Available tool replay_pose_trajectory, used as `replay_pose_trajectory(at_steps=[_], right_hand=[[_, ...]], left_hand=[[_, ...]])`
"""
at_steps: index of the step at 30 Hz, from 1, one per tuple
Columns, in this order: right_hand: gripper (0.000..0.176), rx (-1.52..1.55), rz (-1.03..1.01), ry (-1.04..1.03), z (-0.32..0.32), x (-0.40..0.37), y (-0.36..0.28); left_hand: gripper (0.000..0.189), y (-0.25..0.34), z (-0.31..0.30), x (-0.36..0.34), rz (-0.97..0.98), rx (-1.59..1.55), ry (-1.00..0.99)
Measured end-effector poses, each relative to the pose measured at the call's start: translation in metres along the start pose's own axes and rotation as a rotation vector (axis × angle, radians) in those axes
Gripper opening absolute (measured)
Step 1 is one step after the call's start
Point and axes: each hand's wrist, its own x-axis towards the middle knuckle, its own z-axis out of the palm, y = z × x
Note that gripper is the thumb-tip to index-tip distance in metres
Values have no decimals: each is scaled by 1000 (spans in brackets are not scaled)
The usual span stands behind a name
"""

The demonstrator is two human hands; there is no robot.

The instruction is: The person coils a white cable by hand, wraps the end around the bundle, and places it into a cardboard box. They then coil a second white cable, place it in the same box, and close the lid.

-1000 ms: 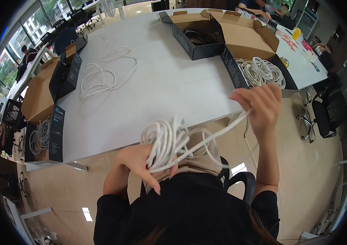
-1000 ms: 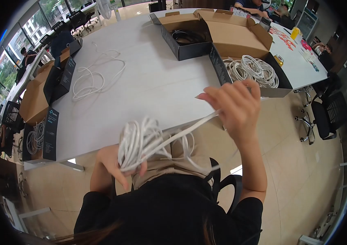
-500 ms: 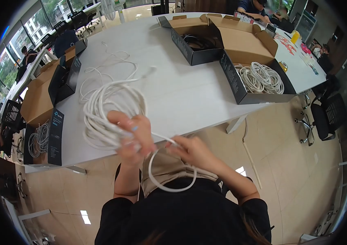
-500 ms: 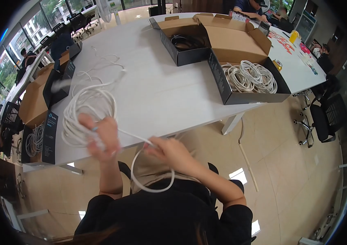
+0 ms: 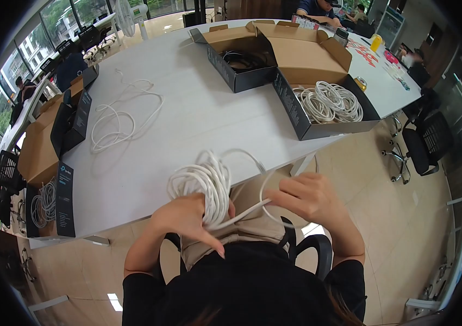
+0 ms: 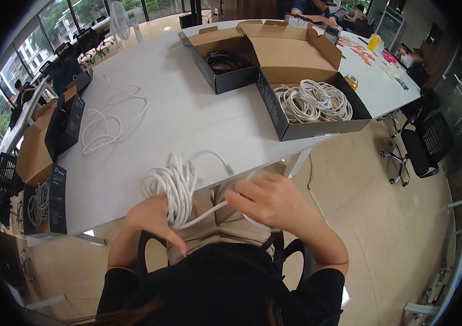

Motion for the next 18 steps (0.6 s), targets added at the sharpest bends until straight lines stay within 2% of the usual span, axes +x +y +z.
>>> replay_pose_trajectory(at_steps=[1, 2, 4, 6, 7, 8, 11, 13, 16, 18], right_hand=[[18, -135, -72, 57, -3, 2, 4], [17, -246, -99, 149, -3, 5, 7], [16, -463, -154, 334, 0, 12, 12], [15, -543, -75, 436, -5, 15, 41], [15, -585, -34, 488, -5, 15, 52], [15, -483, 26, 456, 1, 15, 56], [17, -136, 264, 324, 47, 13, 61], [20, 143, 495, 204, 88, 6, 47], [21, 443, 754, -1, 113, -6, 26], [23, 633, 736, -96, 110, -13, 11]], left_hand=[[56, 3, 1, -1, 33, -3, -70], [43, 4, 0, -1, 155, -58, -149], [32, 2, -4, 3, 247, -238, -408], [19, -4, -5, 7, 324, -509, -734], [18, -9, -3, 8, 384, -651, -765], [17, -15, 1, 9, 444, -795, -796], [10, -13, 11, 2, 708, -1202, -484], [11, -17, 0, 23, 1026, -1538, -582], [28, -3, -20, 23, 1117, -1215, 141], [25, -9, -8, 37, 946, -967, 745]])
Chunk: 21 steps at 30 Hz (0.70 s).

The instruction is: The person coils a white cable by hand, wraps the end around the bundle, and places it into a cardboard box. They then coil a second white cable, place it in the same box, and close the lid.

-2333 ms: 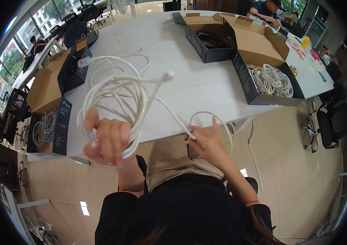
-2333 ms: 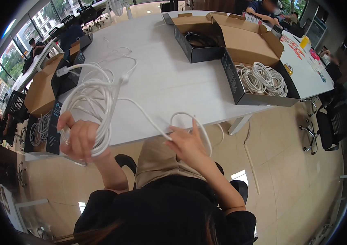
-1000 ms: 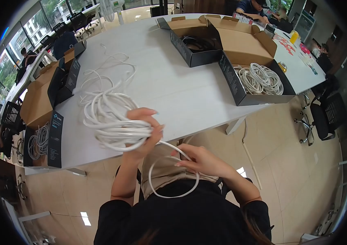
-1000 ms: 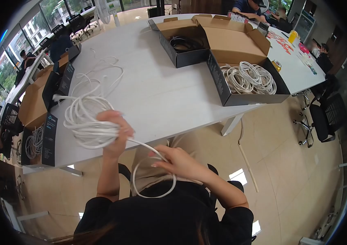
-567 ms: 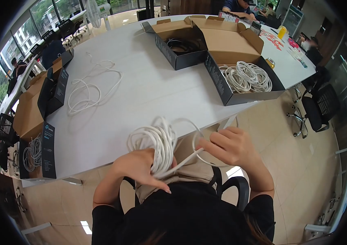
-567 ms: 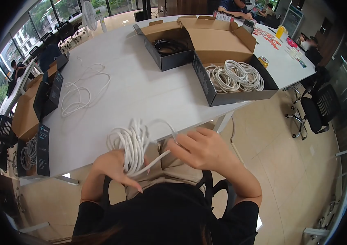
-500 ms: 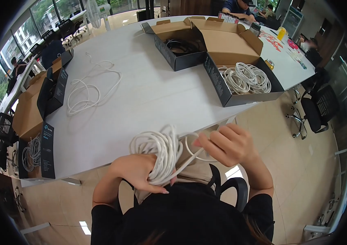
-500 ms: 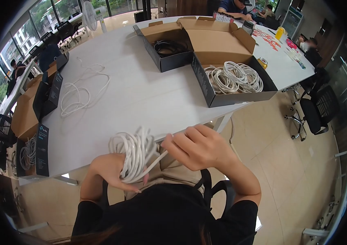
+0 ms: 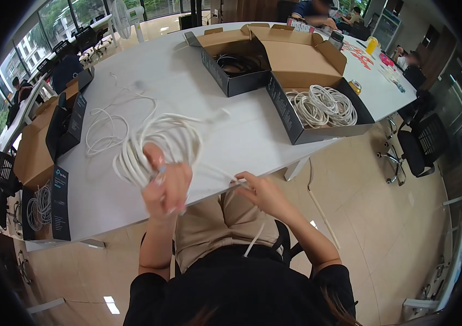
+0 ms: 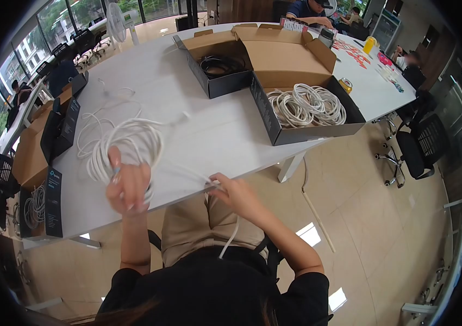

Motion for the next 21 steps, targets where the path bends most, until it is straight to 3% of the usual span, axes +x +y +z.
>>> replay_pose_trajectory(at_steps=[1, 2, 4, 7, 8, 11, 12, 15, 16, 19, 21], right_hand=[[24, 71, 9, -74, -1, -5, -5], [27, 257, 171, -263, -8, -10, -11], [28, 350, 134, -299, -15, -26, -24], [30, 413, 62, -373, -29, -42, -29], [30, 420, 33, -400, -36, -47, -29], [30, 100, 161, -311, -75, -50, -43], [30, 56, 35, -221, -83, -55, -41], [31, -186, -324, -2, -99, -63, -45], [31, -340, -431, 37, -104, -63, -54], [36, -618, -679, 226, -109, -61, -69], [38, -702, -780, 338, -111, -57, -75]], left_hand=[[24, -11, 1, -3, 86, 236, 169], [24, -19, 1, -4, 52, 457, 124], [25, -31, 1, -3, -16, 897, 27], [17, -33, 5, 3, -195, 1404, -338], [18, -34, 7, 1, -395, 1464, -338], [25, -27, -18, -14, -446, 1790, -700], [36, -20, -12, -7, -784, 1698, -683], [51, 7, -2, -4, -905, 1078, -602], [64, 4, -1, -15, -566, 1161, -612], [61, 23, 23, -5, -1201, 1344, -1031], [48, 22, 26, -7, -1113, 873, -1054]])
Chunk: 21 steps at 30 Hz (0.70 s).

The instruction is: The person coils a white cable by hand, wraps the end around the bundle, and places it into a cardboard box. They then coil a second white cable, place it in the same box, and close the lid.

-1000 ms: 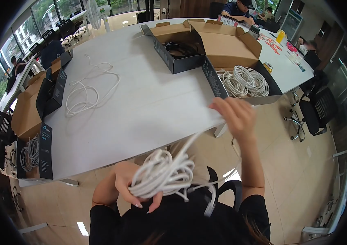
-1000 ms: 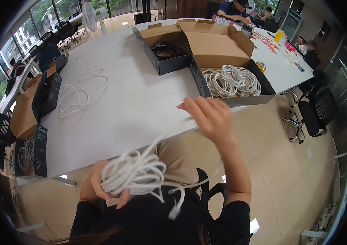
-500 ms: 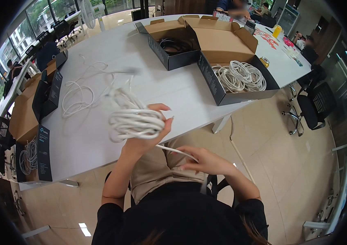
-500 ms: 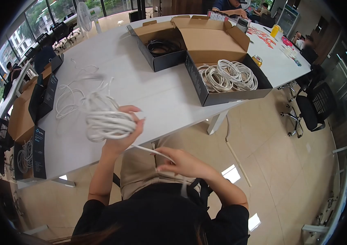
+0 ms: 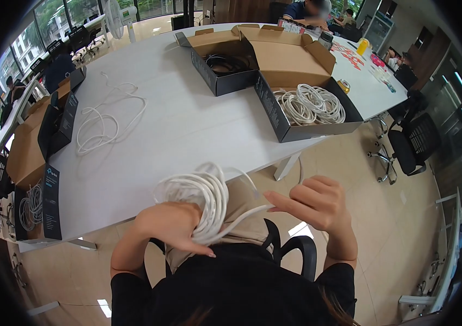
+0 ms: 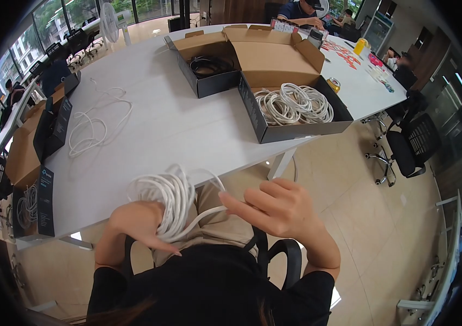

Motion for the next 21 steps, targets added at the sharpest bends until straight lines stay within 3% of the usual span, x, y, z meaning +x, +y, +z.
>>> replay_pose_trajectory(at_steps=[2, 3, 7, 8, 10, 11, 12, 14, 16, 18, 21], right_hand=[[39, -63, -49, 67, -1, 8, 2], [38, -78, -57, 97, 2, 13, 3], [37, 6, -12, 164, 28, 21, 12], [37, 64, 21, 169, 40, 19, 14], [28, 471, 202, 214, 68, 18, 10], [26, 674, 284, 252, 81, 18, 7], [25, 876, 364, 291, 94, 17, 4], [27, 1517, 911, 445, 122, -3, -14], [56, 1813, 1000, 540, 146, -9, -20], [72, 1943, 976, 497, 131, -6, -21], [93, 1881, 1155, 680, 134, -6, -28]], left_hand=[[37, 2, 3, 1, 330, -278, -86], [23, 9, 0, 2, 387, -332, -163], [18, -19, 8, 17, 763, -719, -458], [18, -26, 9, 21, 843, -805, -420], [19, -31, 9, 29, 997, -976, -342], [17, -20, 19, 36, 1115, -1243, -113], [16, -20, 15, 47, 1186, -1249, -177], [13, -33, -3, 71, 1323, -1253, -310], [10, -39, -12, 84, 1367, -1269, -215], [9, -45, -13, 94, 1371, -1270, -140], [11, -49, -10, 107, 1329, -1241, -65]])
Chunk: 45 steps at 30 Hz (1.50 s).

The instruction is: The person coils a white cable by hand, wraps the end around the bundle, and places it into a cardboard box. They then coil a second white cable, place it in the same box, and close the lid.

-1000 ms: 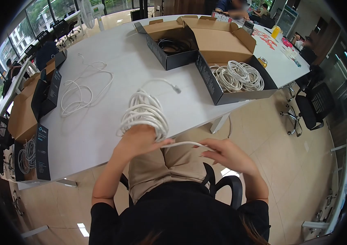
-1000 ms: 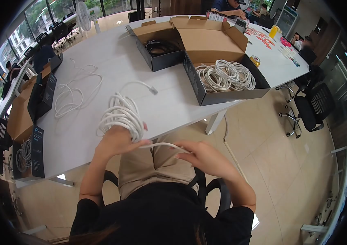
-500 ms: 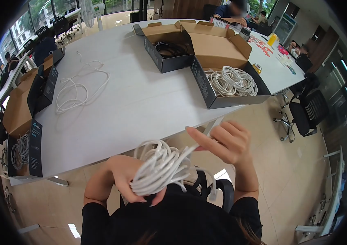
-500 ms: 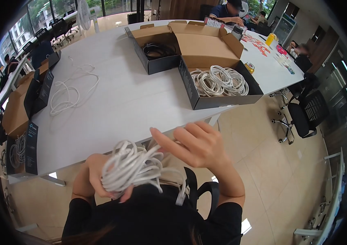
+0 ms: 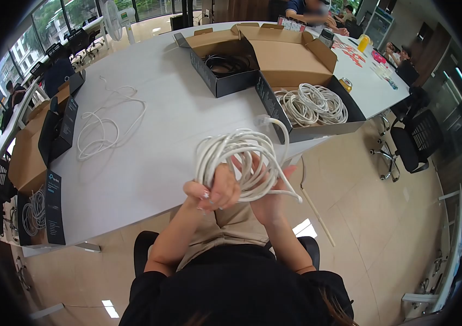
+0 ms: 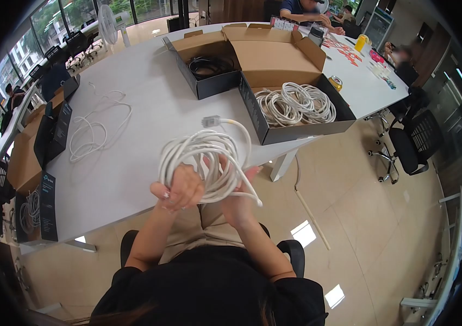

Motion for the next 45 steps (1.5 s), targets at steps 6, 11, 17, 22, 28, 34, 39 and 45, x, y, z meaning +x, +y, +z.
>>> replay_pose_trajectory(at_steps=[6, 11, 17, 22, 28, 34, 39, 45], right_hand=[[93, 250, 59, 91, -15, 3, -7], [75, 30, 5, -78, -36, 15, -21], [96, -204, 24, -116, -35, 18, -25], [105, -317, -61, -308, -35, 15, -29], [30, -608, 61, -109, -29, 15, -43], [27, -849, 119, -339, -23, 3, -60], [35, -1004, 278, -552, -9, -3, -67], [57, -1360, -52, -493, 15, 4, -60]], left_hand=[[13, -16, 9, -4, -120, 392, 213], [13, -28, 12, -18, -196, 583, 458], [31, -31, 4, -26, -10, 567, 686], [37, -32, -2, -34, -31, 639, 705], [30, -41, 3, -53, -292, 1006, 372], [54, 5, 32, -73, -693, 1022, 565], [67, 28, 44, -59, -666, 478, 909], [62, 25, 70, -23, -701, 1086, 691]])
